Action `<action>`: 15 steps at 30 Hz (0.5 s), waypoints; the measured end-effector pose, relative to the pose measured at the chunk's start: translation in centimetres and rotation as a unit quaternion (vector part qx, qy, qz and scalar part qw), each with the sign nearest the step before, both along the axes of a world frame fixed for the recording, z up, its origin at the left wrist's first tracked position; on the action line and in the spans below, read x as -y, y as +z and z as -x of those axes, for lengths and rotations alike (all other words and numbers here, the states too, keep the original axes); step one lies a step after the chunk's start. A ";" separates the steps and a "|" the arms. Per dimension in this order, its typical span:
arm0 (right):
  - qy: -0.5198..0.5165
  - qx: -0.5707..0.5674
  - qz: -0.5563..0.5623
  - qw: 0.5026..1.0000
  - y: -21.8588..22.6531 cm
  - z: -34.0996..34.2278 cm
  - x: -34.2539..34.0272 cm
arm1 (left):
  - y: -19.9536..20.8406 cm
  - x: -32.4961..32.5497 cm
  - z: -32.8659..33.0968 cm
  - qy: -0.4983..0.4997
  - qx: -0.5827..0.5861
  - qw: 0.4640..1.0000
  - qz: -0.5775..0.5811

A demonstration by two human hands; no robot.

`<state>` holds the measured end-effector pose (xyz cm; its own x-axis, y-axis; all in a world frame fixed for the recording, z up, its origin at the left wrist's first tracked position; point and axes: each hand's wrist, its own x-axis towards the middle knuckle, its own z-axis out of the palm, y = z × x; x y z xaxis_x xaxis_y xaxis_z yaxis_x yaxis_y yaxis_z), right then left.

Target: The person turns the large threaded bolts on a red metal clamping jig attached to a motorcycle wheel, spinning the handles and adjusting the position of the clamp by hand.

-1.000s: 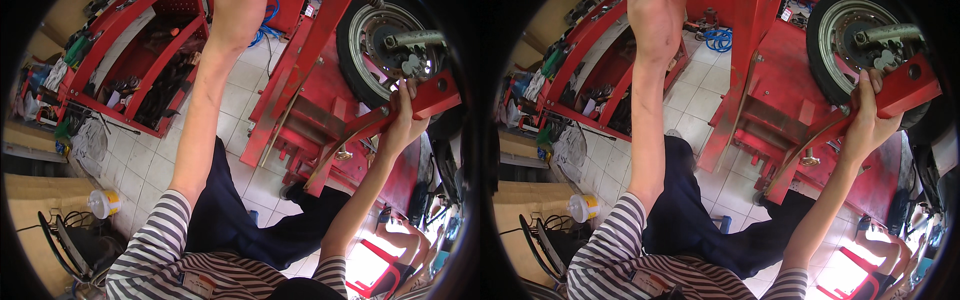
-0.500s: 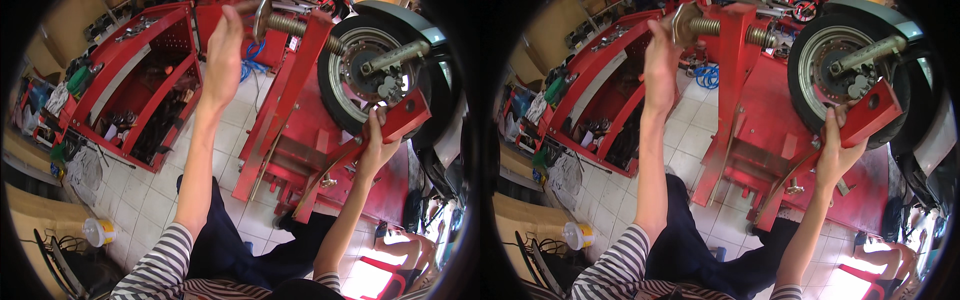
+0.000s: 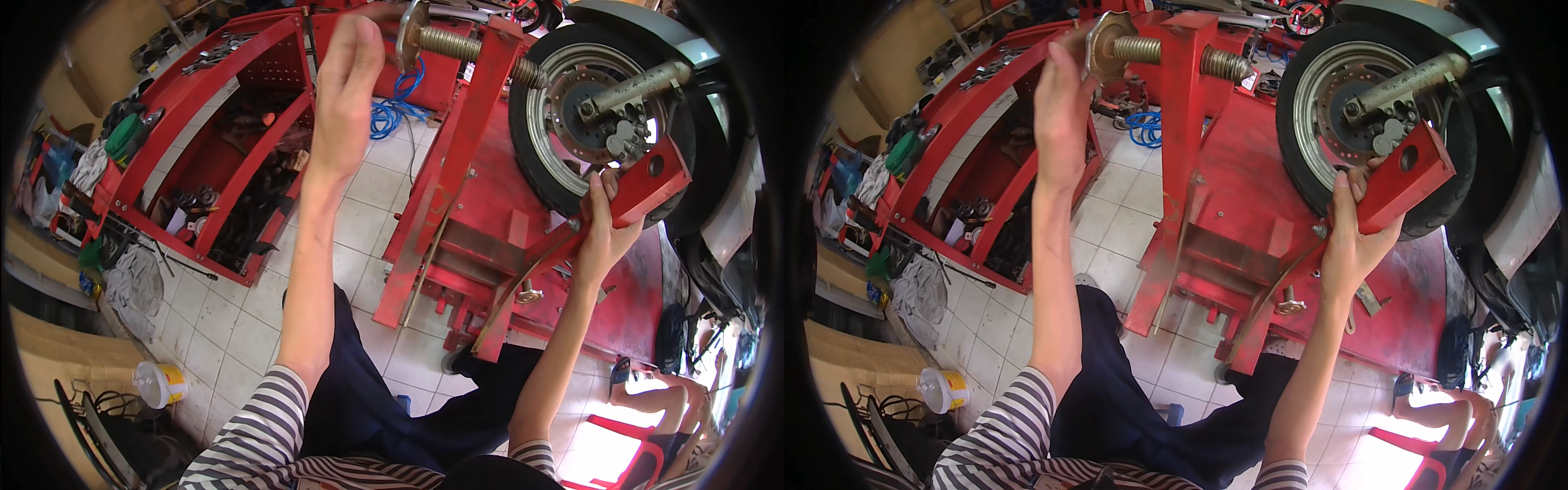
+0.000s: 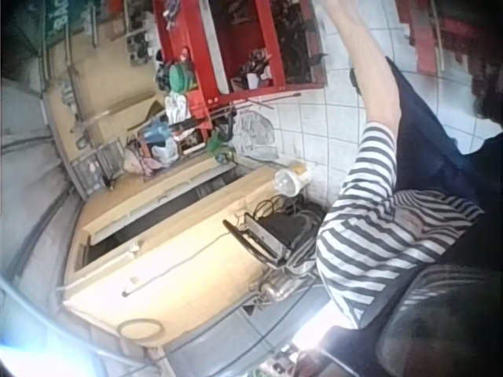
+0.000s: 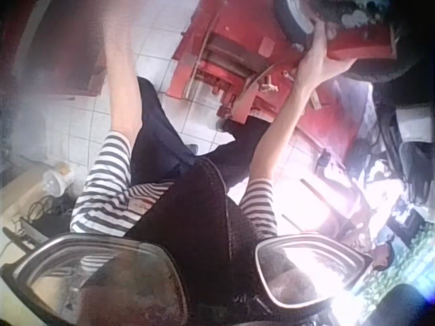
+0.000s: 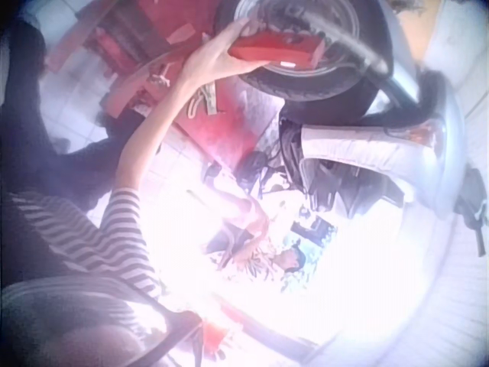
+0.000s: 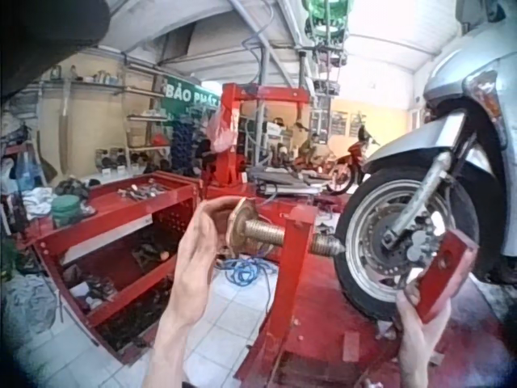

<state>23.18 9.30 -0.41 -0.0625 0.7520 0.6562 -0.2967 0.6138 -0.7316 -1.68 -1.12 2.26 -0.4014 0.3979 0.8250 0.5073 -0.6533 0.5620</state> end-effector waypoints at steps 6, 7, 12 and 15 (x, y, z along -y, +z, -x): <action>0.011 0.004 -0.020 1.000 -0.2 -0.1 -0.2 | 0.9 0.9 -1.5 0.056 -0.065 0.996 0.011; 0.009 0.002 -0.013 1.000 -0.2 -0.1 -0.2 | 0.9 0.5 -2.2 0.054 -0.027 0.998 -0.005; 0.001 0.004 -0.016 1.000 -0.1 -0.3 -0.3 | 0.2 1.4 0.0 -0.018 0.002 0.992 0.126; 0.019 0.003 -0.016 1.000 -0.3 0.0 -0.1 | -0.2 0.0 -1.7 0.032 0.043 0.999 0.002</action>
